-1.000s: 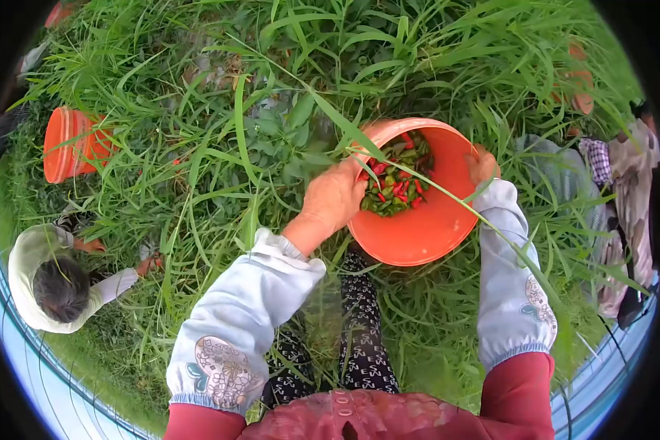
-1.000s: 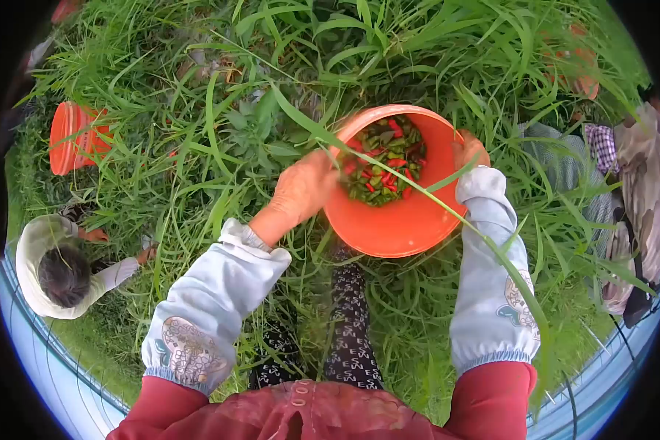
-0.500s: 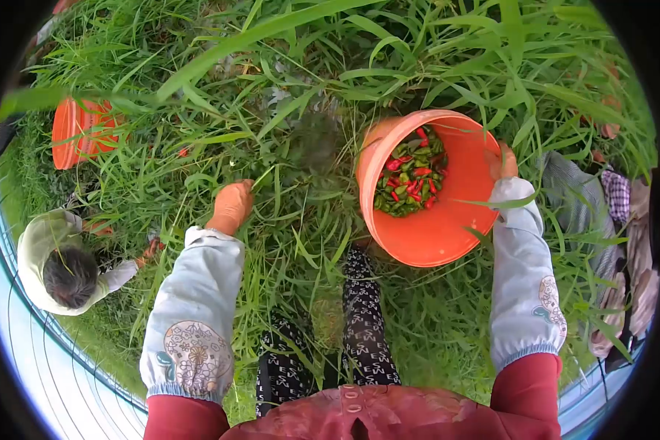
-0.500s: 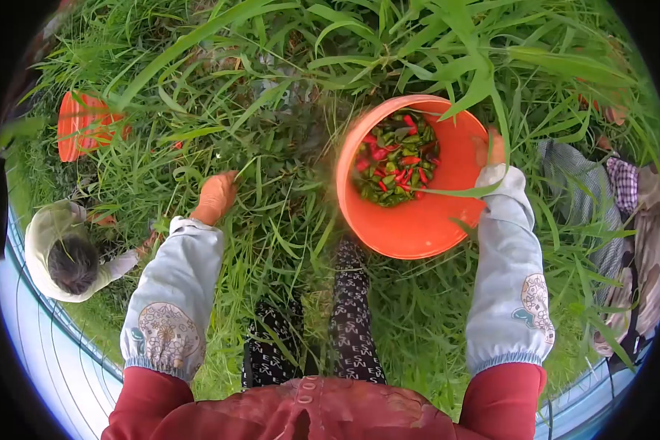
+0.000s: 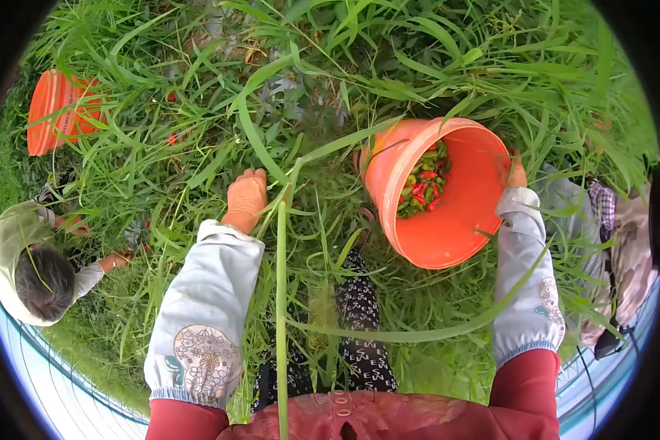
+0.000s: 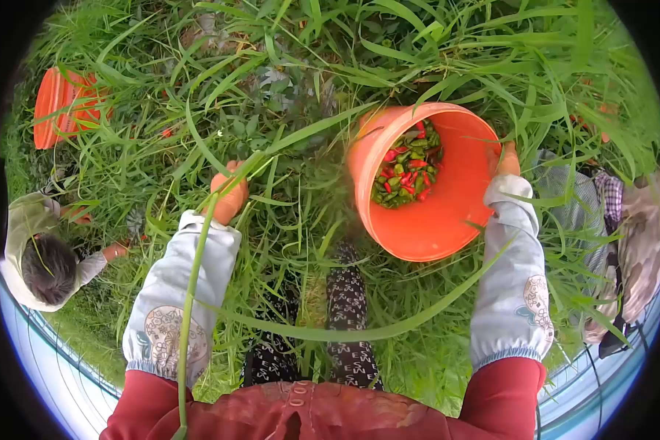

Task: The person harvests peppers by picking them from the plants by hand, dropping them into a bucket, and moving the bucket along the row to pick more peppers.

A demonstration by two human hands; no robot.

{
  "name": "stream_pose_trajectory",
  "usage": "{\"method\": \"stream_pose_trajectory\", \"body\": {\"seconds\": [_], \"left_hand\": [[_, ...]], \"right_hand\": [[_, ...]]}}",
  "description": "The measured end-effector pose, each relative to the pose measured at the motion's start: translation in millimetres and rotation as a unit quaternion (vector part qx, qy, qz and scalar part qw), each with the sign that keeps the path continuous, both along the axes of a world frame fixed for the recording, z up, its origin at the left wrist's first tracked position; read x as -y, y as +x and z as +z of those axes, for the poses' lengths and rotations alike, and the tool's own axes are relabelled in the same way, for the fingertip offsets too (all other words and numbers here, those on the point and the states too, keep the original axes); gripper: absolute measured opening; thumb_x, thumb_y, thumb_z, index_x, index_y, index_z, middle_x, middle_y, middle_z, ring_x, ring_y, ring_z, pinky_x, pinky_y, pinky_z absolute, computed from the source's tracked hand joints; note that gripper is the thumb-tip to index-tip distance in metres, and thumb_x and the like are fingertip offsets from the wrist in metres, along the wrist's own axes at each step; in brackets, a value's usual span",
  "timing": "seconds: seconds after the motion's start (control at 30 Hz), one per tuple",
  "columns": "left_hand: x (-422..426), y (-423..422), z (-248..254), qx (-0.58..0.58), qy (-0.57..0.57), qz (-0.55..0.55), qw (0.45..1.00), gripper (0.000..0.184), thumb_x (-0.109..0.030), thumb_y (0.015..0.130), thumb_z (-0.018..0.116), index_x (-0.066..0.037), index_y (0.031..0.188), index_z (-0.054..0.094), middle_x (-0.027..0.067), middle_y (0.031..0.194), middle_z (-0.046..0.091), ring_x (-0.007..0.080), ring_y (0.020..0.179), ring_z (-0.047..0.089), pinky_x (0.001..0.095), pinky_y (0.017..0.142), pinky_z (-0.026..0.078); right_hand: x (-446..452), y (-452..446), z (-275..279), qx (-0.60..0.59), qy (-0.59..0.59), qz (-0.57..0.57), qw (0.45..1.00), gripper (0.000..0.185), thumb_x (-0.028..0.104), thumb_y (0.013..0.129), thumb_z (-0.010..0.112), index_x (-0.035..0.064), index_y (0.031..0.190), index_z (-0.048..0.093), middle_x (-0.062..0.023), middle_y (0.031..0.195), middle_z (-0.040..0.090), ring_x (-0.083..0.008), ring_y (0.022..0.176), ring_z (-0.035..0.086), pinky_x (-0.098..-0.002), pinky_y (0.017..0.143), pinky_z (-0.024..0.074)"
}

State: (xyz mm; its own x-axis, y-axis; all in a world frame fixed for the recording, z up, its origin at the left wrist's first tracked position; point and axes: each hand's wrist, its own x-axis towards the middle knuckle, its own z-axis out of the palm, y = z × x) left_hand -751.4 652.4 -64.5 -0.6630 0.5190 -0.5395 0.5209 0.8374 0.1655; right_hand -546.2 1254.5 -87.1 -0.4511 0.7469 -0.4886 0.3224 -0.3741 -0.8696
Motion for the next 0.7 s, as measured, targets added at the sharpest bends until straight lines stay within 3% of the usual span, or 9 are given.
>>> {"method": "stream_pose_trajectory", "body": {"seconds": [0.03, 0.07, 0.1, 0.27, 0.4, 0.47, 0.5, 0.6, 0.7], "left_hand": [[12.7, 8.2, -11.3, 0.002, 0.019, 0.010, 1.000, 0.015, -0.013, 0.075, 0.056, -0.006, 0.088, 0.054, 0.0167, 0.091, 0.057, 0.0323, 0.086, 0.059, 0.0402, 0.070, 0.049], [11.0, 13.3, 3.6, 0.010, 0.017, 0.029, 0.999, 0.018, -0.014, 0.074, 0.056, -0.006, 0.090, 0.054, 0.0179, 0.091, 0.058, 0.0326, 0.086, 0.059, 0.0413, 0.069, 0.049], [7.5, 17.3, 19.0, 0.019, 0.015, 0.048, 0.999, 0.021, -0.015, 0.074, 0.057, -0.006, 0.092, 0.054, 0.0192, 0.090, 0.059, 0.0329, 0.085, 0.059, 0.0423, 0.069, 0.049], [-1.9, 29.0, 32.5, 0.106, -0.005, 0.137, 0.985, 0.024, -0.013, 0.075, 0.056, -0.008, 0.099, 0.055, 0.0196, 0.088, 0.061, 0.0349, 0.086, 0.059, 0.0428, 0.070, 0.048], [-0.3, 43.6, -1.1, 0.186, 0.187, 0.260, 0.929, 0.032, -0.013, 0.077, 0.056, -0.008, 0.109, 0.054, 0.0207, 0.096, 0.061, 0.0370, 0.090, 0.058, 0.0398, 0.075, 0.047], [29.4, 90.9, -135.7, 0.240, 0.298, 0.382, 0.841, 0.047, -0.014, 0.074, 0.058, -0.006, 0.120, 0.051, 0.0189, 0.102, 0.061, 0.0313, 0.092, 0.059, 0.0342, 0.080, 0.045], [26.7, 83.6, -109.7, 0.244, 0.298, 0.385, 0.839, 0.047, -0.014, 0.074, 0.058, -0.006, 0.120, 0.051, 0.0189, 0.102, 0.061, 0.0313, 0.092, 0.059, 0.0342, 0.080, 0.045], [15.0, 50.5, -15.4, 0.378, 0.294, 0.599, 0.642, 0.052, -0.010, 0.072, 0.058, 0.001, 0.122, 0.047, 0.0120, 0.099, 0.061, 0.0213, 0.088, 0.056, 0.0294, 0.079, 0.043], [15.4, 38.8, 11.7, 0.407, 0.286, 0.624, 0.602, 0.051, -0.007, 0.073, 0.056, 0.004, 0.122, 0.046, 0.0122, 0.102, 0.059, 0.0205, 0.088, 0.056, 0.0301, 0.079, 0.043]], "right_hand": [[17.0, -11.1, 27.6, -0.005, 0.009, 0.004, 1.000, 0.041, 0.020, 0.080, 0.060, -0.0032, 0.111, 0.045, -0.0200, 0.097, 0.058, -0.0300, 0.092, 0.056, -0.0365, 0.077, 0.0457], [57.4, -31.2, 71.0, 0.219, 0.319, 0.187, 0.903, 0.038, 0.018, 0.082, 0.058, -0.0029, 0.111, 0.045, -0.0191, 0.098, 0.057, -0.0287, 0.092, 0.056, -0.0370, 0.077, 0.0458], [98.9, -51.5, 110.0, 0.407, 0.568, 0.330, 0.635, 0.034, 0.015, 0.083, 0.055, -0.0026, 0.111, 0.046, -0.0182, 0.098, 0.057, -0.0275, 0.092, 0.056, -0.0375, 0.076, 0.0459], [271.4, -133.5, 211.6, 0.064, 0.269, 0.324, 0.905, 0.044, -0.004, 0.078, 0.052, 0.0023, 0.121, 0.048, -0.0156, 0.114, 0.053, -0.0252, 0.100, 0.056, -0.0305, 0.090, 0.0412], [386.6, -191.3, 211.2, -0.039, 0.346, 0.641, 0.683, 0.057, -0.001, 0.067, 0.057, 0.0183, 0.120, 0.051, -0.0080, 0.126, 0.045, -0.0296, 0.125, 0.034, -0.0448, 0.102, 0.0270], [422.4, -186.4, 186.3, -0.014, 0.302, 0.759, 0.577, 0.043, 0.002, 0.068, 0.057, 0.0198, 0.107, 0.058, -0.0036, 0.123, 0.049, -0.0263, 0.125, 0.035, -0.0477, 0.101, 0.0244], [432.0, -177.7, 171.5, 0.002, 0.280, 0.795, 0.538, 0.040, 0.002, 0.067, 0.056, 0.0189, 0.103, 0.059, -0.0056, 0.113, 0.056, -0.0262, 0.116, 0.045, -0.0449, 0.097, 0.0321], [440.3, -136.9, 158.9, 0.137, 0.104, 0.848, 0.501, 0.030, 0.006, 0.074, 0.049, 0.0093, 0.102, 0.060, -0.0133, 0.099, 0.061, -0.0309, 0.095, 0.057, -0.0397, 0.082, 0.0446], [437.9, -73.2, 130.1, 0.193, 0.043, 0.802, 0.564, 0.040, 0.002, 0.074, 0.050, 0.0072, 0.113, 0.055, -0.0178, 0.108, 0.058, -0.0322, 0.104, 0.053, -0.0384, 0.088, 0.0427]]}}
